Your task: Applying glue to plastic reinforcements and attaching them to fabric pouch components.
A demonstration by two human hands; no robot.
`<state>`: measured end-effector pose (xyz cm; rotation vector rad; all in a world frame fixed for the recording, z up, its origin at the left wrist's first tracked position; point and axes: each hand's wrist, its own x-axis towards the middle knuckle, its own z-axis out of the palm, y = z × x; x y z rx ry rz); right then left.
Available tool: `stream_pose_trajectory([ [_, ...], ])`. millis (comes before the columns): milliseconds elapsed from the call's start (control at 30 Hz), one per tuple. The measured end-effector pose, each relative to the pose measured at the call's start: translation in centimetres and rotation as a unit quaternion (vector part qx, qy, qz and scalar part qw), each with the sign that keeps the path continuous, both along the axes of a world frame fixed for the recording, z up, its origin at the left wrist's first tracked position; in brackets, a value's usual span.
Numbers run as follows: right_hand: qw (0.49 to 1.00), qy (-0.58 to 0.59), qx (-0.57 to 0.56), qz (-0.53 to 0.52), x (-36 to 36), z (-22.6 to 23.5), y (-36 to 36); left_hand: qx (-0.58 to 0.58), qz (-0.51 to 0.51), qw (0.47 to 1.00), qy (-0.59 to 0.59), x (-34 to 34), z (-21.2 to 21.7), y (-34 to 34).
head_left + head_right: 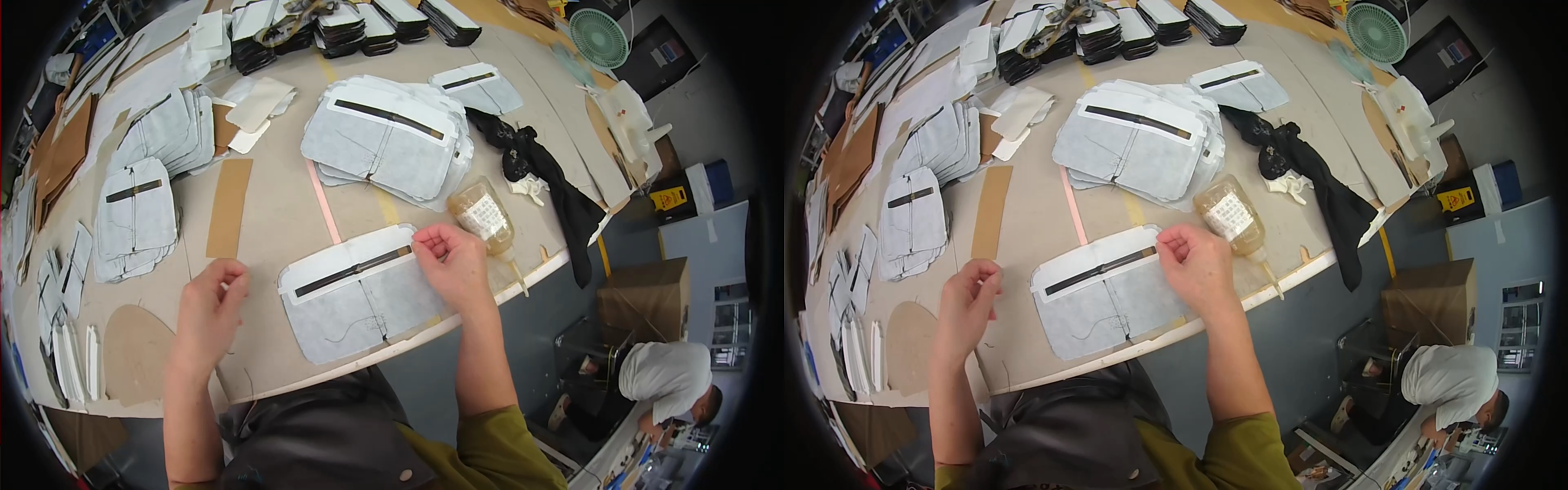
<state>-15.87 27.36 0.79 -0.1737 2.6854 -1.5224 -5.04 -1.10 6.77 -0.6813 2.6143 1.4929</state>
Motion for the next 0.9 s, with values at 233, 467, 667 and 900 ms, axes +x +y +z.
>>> stream_pose_trajectory([
  [233,0.999,0.033,0.022,0.013,0.1,-0.3,0.4,-0.155,-0.251,0.943,0.154,-2.7,0.2,5.7],
  [467,0.997,0.060,0.026,0.036,0.3,-0.3,0.4,-0.223,-0.288,0.878,0.309,-5.4,-5.8,10.5],
  [667,0.996,0.024,-0.084,0.021,1.0,-1.6,1.4,-0.299,-0.293,0.862,0.284,-5.3,-6.2,11.2],
  [900,0.995,0.064,-0.076,0.006,0.8,-1.9,0.7,-0.297,-0.279,0.863,0.299,-5.2,-6.3,11.3],
])
